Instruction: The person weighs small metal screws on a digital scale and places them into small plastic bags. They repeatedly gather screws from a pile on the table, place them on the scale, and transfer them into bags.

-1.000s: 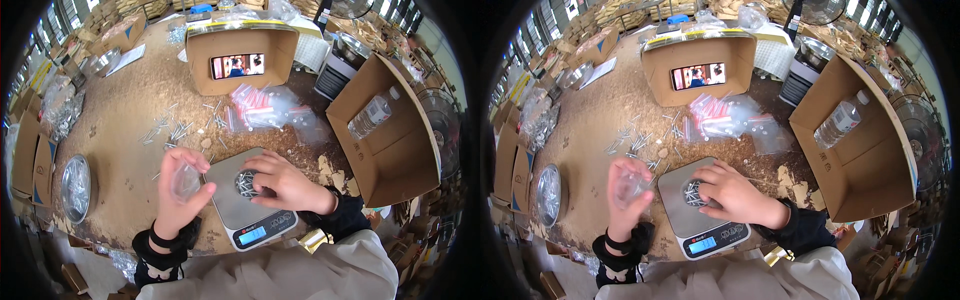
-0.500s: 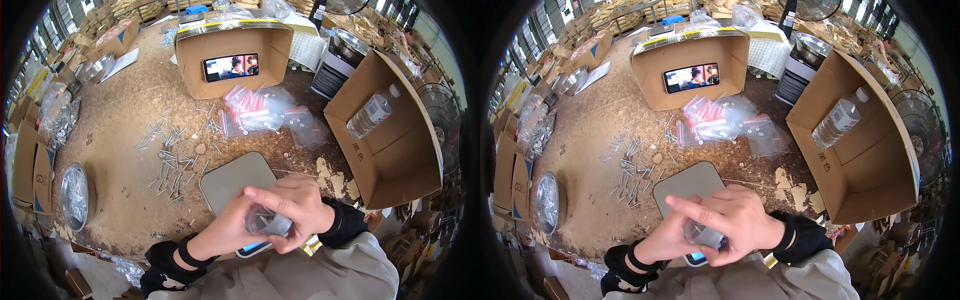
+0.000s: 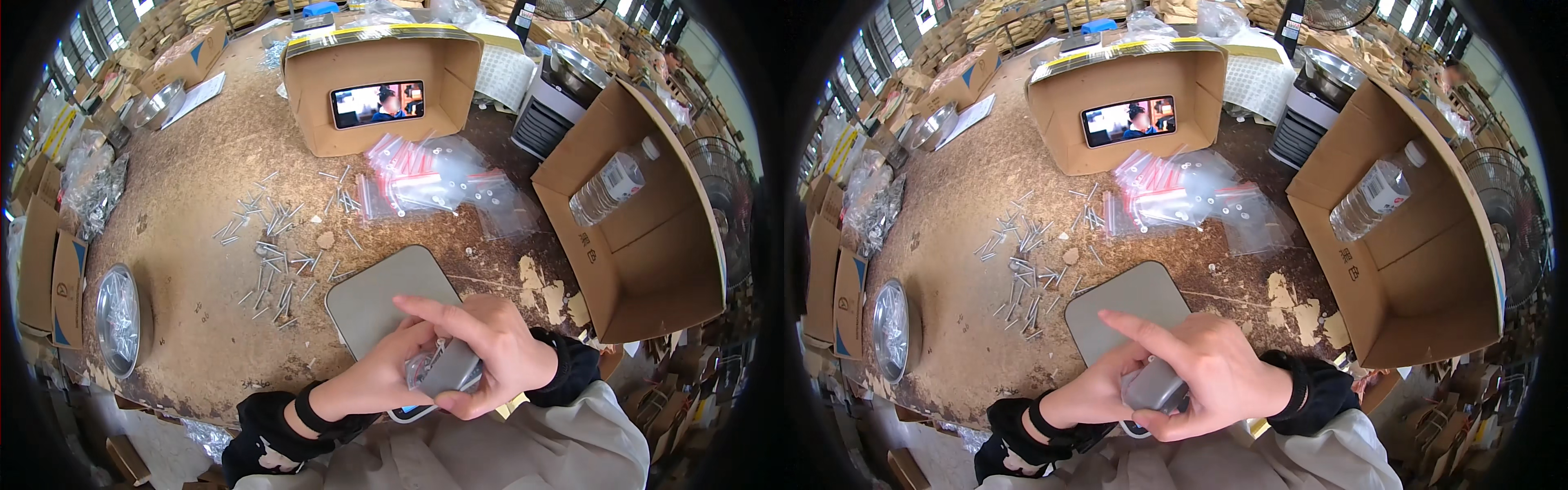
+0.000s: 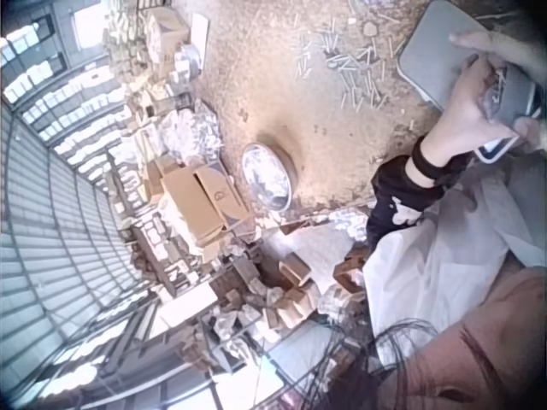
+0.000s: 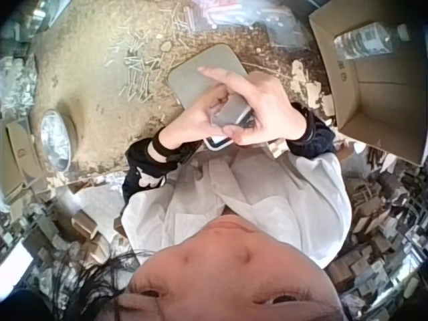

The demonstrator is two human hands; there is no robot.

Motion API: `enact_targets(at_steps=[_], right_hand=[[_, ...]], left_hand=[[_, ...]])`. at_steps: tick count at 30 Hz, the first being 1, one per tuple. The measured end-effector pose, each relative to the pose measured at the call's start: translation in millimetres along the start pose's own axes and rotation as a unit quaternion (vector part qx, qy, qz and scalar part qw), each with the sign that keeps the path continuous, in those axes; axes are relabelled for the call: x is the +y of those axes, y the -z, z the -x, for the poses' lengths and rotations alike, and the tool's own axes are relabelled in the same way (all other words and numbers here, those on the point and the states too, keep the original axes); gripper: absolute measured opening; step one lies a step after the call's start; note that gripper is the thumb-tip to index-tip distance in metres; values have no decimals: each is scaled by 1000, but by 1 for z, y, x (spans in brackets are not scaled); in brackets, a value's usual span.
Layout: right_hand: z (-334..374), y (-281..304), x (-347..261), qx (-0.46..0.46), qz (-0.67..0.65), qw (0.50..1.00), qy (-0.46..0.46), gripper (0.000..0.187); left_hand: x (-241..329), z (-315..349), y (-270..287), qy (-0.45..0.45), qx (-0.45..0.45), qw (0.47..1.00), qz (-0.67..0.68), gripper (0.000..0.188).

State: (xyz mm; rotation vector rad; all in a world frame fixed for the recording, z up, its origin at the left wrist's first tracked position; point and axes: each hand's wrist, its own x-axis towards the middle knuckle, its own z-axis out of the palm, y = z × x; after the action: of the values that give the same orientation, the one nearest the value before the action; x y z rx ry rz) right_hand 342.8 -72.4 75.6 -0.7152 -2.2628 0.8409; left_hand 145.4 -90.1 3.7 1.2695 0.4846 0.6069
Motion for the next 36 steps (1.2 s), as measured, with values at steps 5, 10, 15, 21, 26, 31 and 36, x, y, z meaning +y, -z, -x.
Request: enact_targets(at_steps=[5, 10, 15, 21, 26, 31, 36], right_hand=[[1, 1, 3, -12, -37, 999, -25, 83], [5, -4, 14, -13, -76, 997, -6, 87], [4, -1, 10, -7, -43, 999, -16, 97], [3, 8, 7, -40, -46, 996, -62, 110], [3, 7, 8, -59, -96, 992, -62, 110], [7, 9, 11, -68, -163, 980, -90, 107], [9, 3, 13, -53, -208, 972, -94, 106]], left_hand=[[3, 2, -1, 24, 9, 999, 29, 78], [8, 1, 2, 22, -4, 1000, -20, 75], [7, 2, 1, 35, 11, 999, -21, 69], [-5, 2, -2, -22, 43, 999, 16, 66], [0, 3, -5, 18, 64, 997, -25, 68], [4, -1, -12, -22, 108, 993, -33, 47], [3, 4, -7, 26, 83, 996, 8, 57]])
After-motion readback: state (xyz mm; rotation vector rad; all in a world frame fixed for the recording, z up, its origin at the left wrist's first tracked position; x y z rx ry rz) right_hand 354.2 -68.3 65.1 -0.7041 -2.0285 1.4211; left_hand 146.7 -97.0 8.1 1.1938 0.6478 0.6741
